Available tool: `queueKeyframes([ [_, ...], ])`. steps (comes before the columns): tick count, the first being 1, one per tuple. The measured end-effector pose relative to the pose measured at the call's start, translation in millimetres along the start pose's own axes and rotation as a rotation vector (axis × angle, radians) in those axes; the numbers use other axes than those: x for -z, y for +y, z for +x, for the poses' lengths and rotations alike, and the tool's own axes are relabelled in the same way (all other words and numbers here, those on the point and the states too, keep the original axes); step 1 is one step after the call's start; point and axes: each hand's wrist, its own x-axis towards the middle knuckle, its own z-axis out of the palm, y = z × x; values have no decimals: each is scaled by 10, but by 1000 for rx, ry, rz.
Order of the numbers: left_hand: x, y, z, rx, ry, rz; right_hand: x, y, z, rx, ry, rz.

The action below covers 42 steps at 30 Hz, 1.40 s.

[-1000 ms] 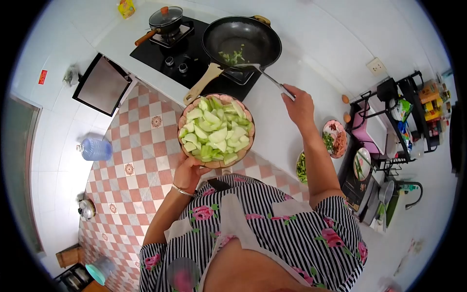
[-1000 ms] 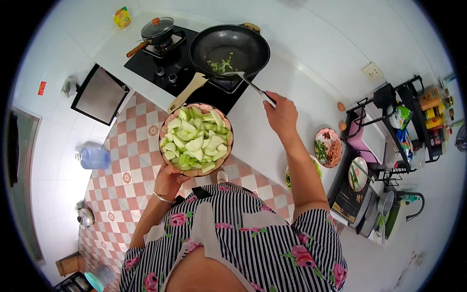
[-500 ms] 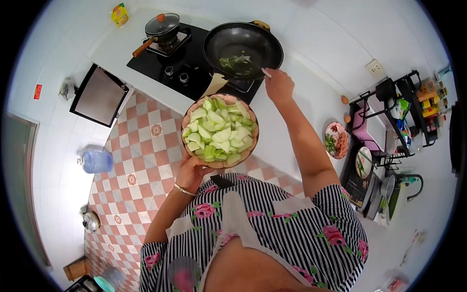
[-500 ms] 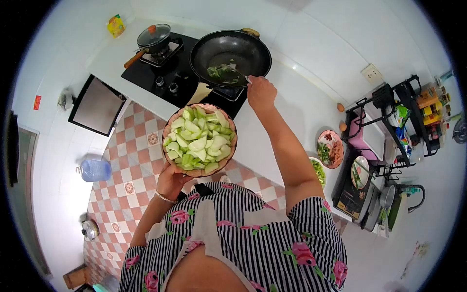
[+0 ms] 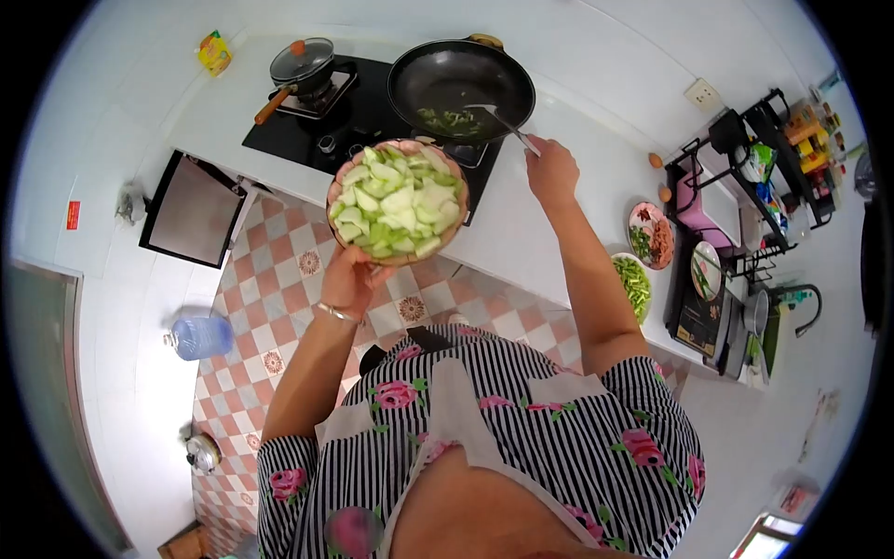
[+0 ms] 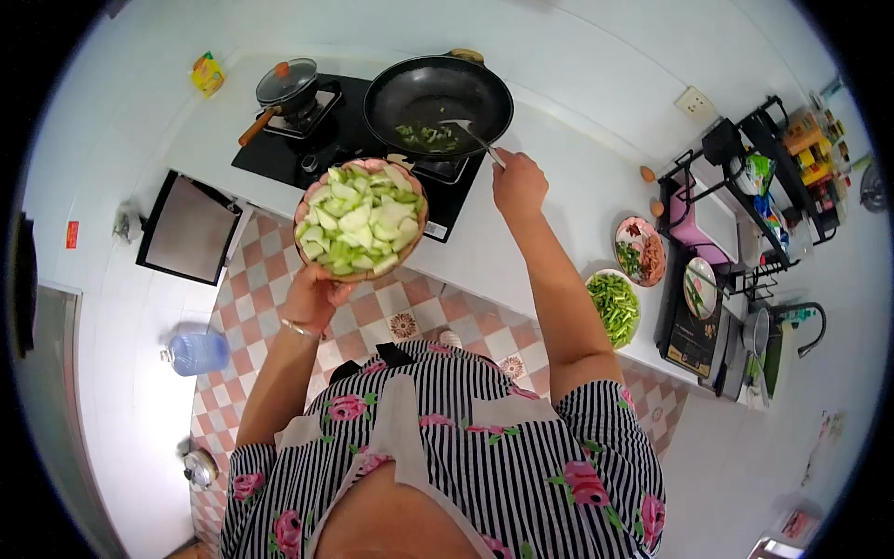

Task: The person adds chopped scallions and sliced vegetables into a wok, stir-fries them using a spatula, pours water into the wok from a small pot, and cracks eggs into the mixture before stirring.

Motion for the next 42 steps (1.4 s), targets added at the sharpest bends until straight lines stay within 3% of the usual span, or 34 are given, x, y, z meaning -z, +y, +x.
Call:
queueKeyframes([
  [3,62,157,316,4,-60,28,114,111,-193,-61,24,75],
  [9,-110,466,1150,26,96,36,239,159,-483,-151,74,228],
  [19,-596,843,2343,110,295,461,166,143,-580,-156,143,352],
  [29,-942,783,2822,-61,388,739,76,122,-515,-147,154,388],
  [35,-805,650,3324,-278,514,1165,46,91,-482,-120,138,366],
  [42,-1110,729,3013,-387,574,1506,42,61,-435,-74,165,402],
])
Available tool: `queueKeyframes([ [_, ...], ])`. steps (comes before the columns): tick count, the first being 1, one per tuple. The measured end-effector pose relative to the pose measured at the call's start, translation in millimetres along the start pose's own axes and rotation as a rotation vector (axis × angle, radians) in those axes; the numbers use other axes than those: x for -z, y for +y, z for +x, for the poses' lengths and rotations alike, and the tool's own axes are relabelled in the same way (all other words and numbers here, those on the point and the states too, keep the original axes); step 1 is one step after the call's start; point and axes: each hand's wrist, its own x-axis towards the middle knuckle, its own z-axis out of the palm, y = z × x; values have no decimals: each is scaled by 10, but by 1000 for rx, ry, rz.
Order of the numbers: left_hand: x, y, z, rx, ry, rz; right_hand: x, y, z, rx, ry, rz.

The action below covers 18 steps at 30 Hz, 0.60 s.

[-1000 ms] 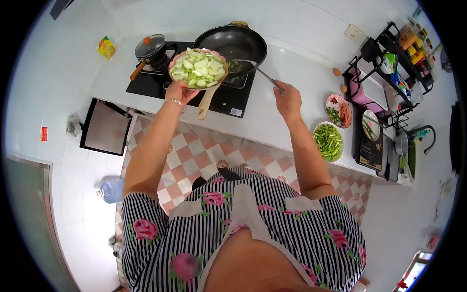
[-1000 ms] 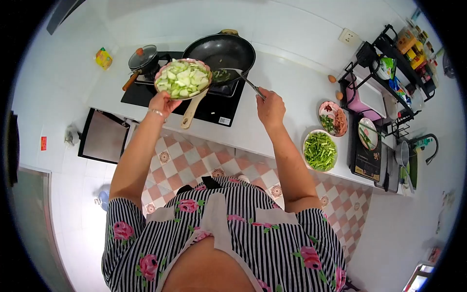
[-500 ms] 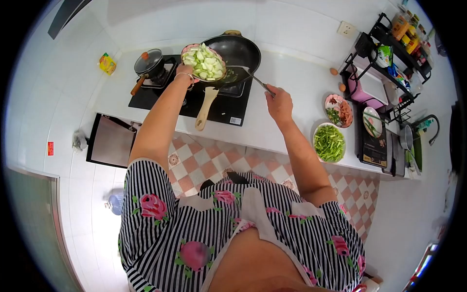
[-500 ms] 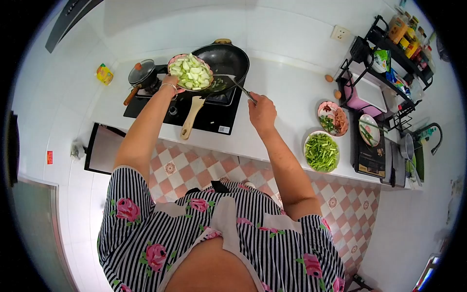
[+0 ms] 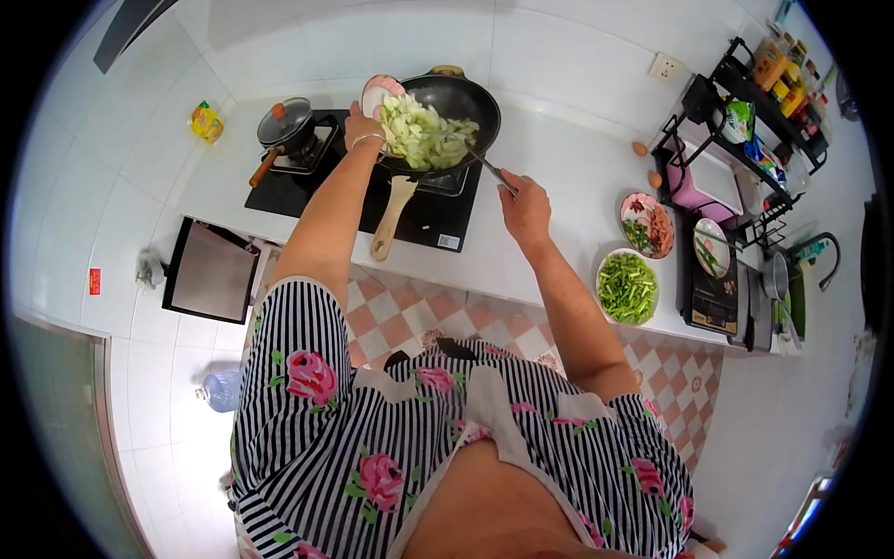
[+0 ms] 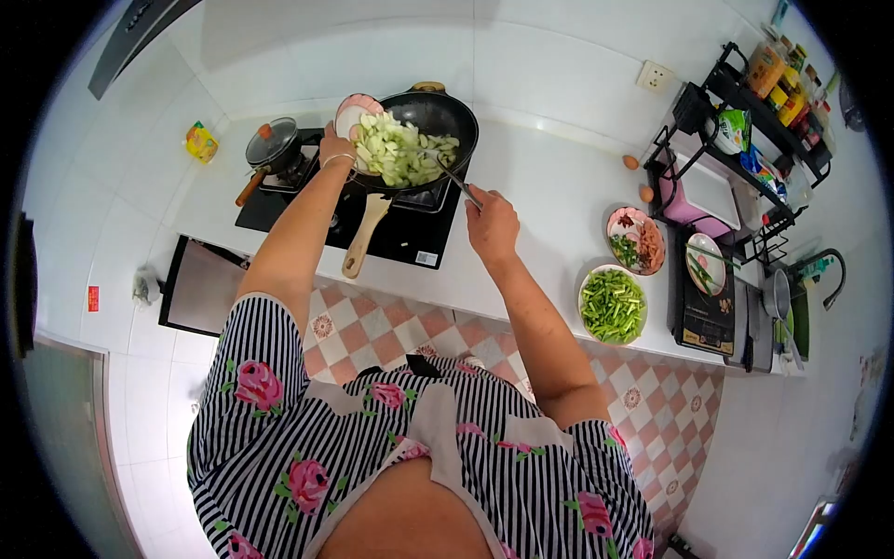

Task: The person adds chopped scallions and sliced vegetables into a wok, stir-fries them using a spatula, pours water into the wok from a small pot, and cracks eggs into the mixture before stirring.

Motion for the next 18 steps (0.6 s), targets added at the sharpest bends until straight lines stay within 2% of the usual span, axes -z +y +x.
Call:
queueKeyframes([
  [14,-62,-35,60,-277,50,-17,-418,-89,509,96,71,159],
  [18,-76,-70,116,-361,83,-42,-403,-28,526,79,-40,97],
])
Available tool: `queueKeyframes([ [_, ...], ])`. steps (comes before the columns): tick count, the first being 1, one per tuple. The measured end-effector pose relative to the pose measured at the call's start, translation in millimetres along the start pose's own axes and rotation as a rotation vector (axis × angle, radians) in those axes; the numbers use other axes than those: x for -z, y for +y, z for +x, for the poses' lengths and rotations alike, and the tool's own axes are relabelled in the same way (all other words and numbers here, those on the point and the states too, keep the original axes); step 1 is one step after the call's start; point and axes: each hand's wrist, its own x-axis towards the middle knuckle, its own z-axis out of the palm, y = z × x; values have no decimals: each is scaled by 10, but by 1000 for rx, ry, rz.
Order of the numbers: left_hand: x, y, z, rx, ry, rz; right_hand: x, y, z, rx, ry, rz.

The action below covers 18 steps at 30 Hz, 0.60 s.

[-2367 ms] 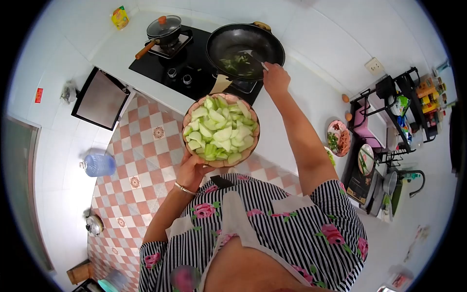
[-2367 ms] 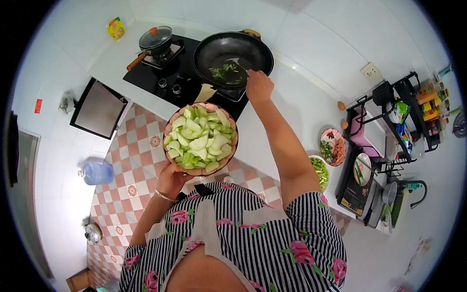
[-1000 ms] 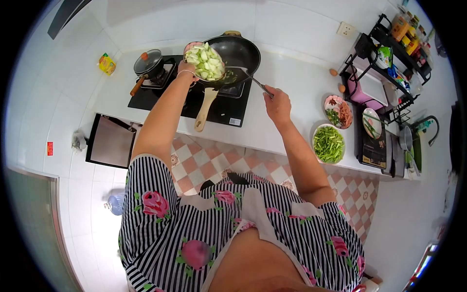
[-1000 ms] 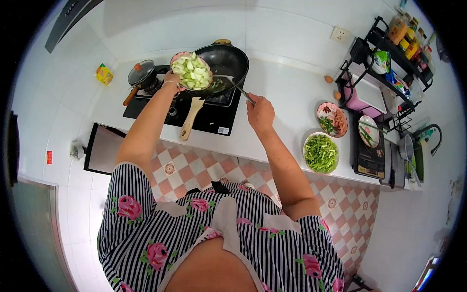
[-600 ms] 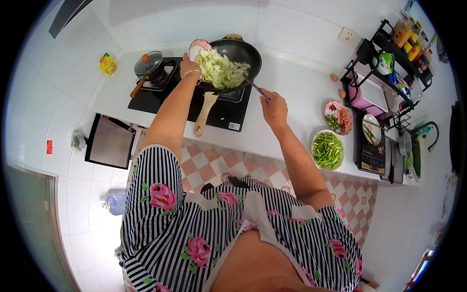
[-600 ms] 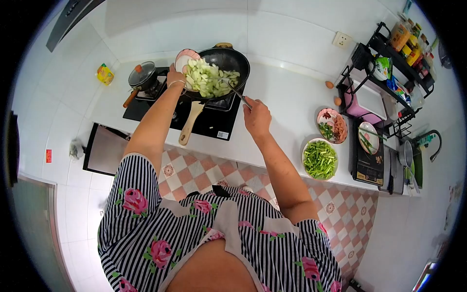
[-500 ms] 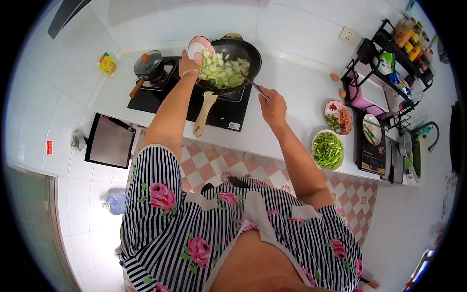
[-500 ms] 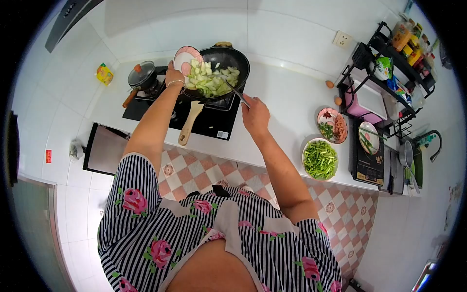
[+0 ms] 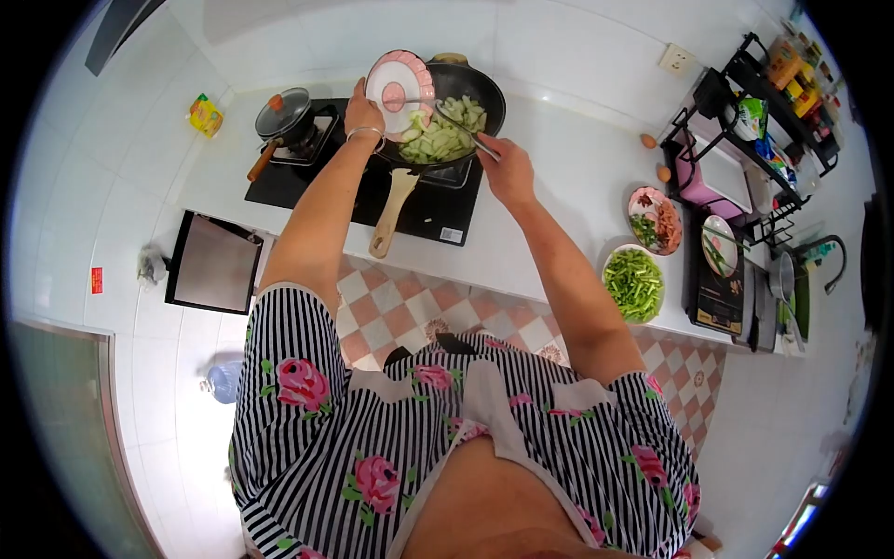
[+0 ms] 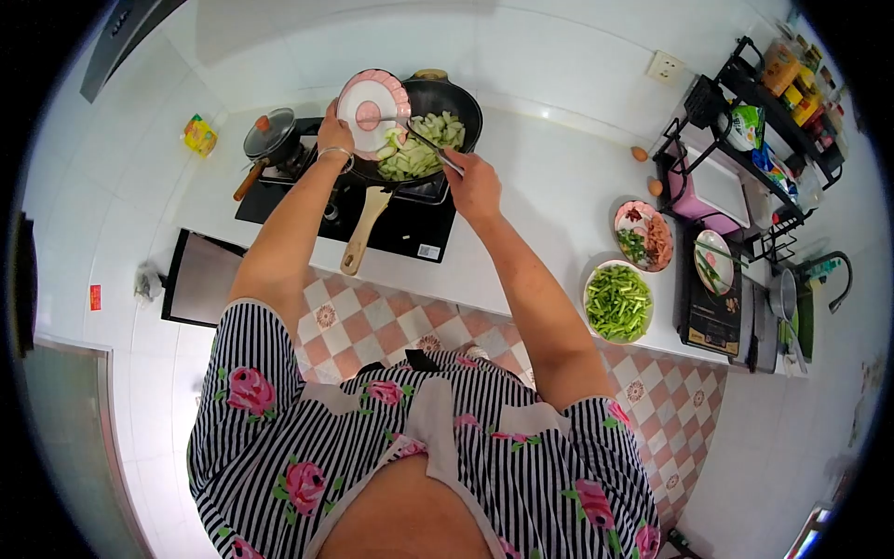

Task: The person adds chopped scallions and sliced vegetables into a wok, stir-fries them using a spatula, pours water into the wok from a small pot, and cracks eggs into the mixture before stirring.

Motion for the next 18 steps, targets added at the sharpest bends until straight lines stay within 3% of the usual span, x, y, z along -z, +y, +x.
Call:
queueKeyframes([
  [8,157,101,-67,-177,83,51,234,66,132,326,-57,-382],
  [11,262,260,-185,-190,60,37,237,32,241,351,36,-285],
  [18,275,230,-187,-240,156,96,331,77,214,363,-112,-418],
])
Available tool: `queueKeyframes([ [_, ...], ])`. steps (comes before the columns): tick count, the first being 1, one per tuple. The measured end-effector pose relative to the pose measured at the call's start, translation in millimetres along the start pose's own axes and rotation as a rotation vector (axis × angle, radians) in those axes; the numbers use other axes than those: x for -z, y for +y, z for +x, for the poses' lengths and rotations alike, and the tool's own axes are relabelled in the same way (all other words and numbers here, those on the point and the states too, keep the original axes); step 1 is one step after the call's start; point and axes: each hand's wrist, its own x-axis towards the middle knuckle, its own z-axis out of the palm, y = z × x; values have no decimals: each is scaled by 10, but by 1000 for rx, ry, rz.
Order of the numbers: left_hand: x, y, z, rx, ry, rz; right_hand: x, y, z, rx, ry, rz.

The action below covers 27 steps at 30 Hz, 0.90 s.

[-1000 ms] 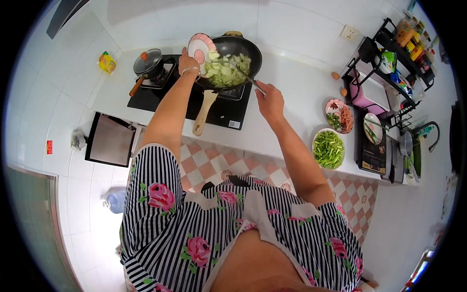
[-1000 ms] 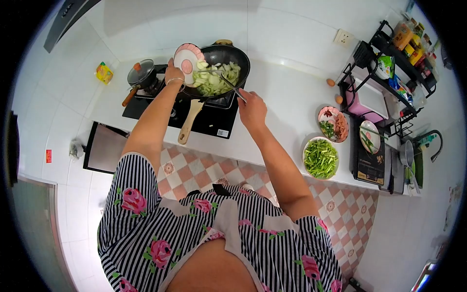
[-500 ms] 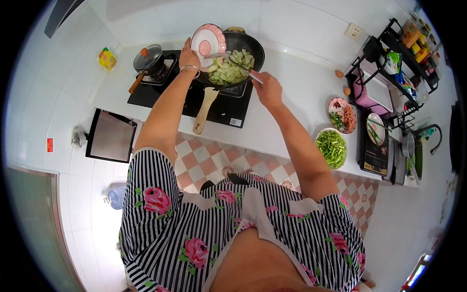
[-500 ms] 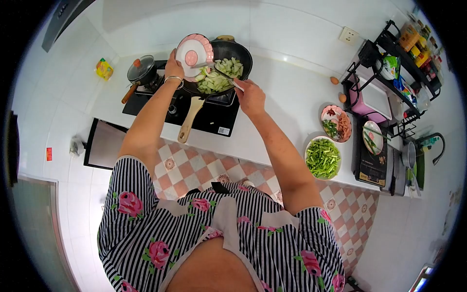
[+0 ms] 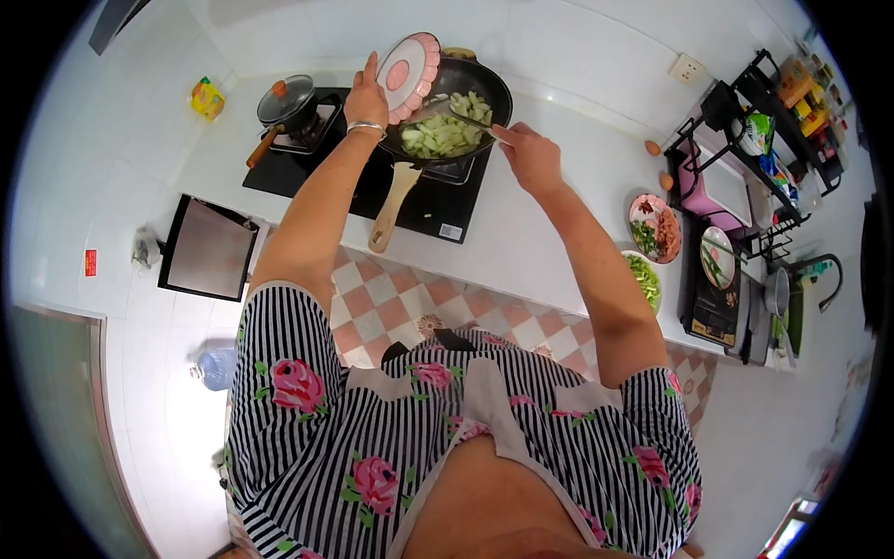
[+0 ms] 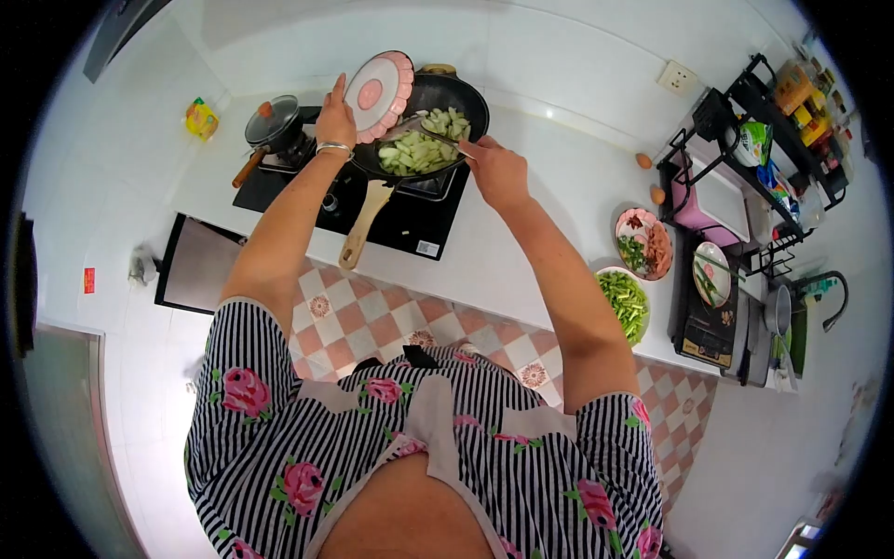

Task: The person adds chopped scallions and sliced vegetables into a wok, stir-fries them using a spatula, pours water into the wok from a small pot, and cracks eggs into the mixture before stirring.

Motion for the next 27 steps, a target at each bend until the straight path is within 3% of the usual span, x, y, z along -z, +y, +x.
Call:
queueKeyframes([
  [7,76,-185,-15,1,199,-63,594,121,78,-31,-251,-143],
  [9,-97,-524,20,217,286,-243,609,123,109,-1,-304,-148],
  [10,108,-363,-24,324,329,-335,534,135,117,31,-310,-156],
  [11,332,-198,-69,794,188,-1142,456,151,124,62,-314,-165],
  [14,618,-473,-302,1006,59,-1338,113,-15,207,-72,-337,-97],
  [21,1375,-611,-1412,1156,259,-1538,-404,-31,557,-186,-116,-14],
  [25,1517,-830,-2202,1013,240,-1526,-748,-21,581,-101,-248,-127],
  [27,1680,-689,-2489,1102,303,-1512,-527,-19,484,-29,-317,-197],
])
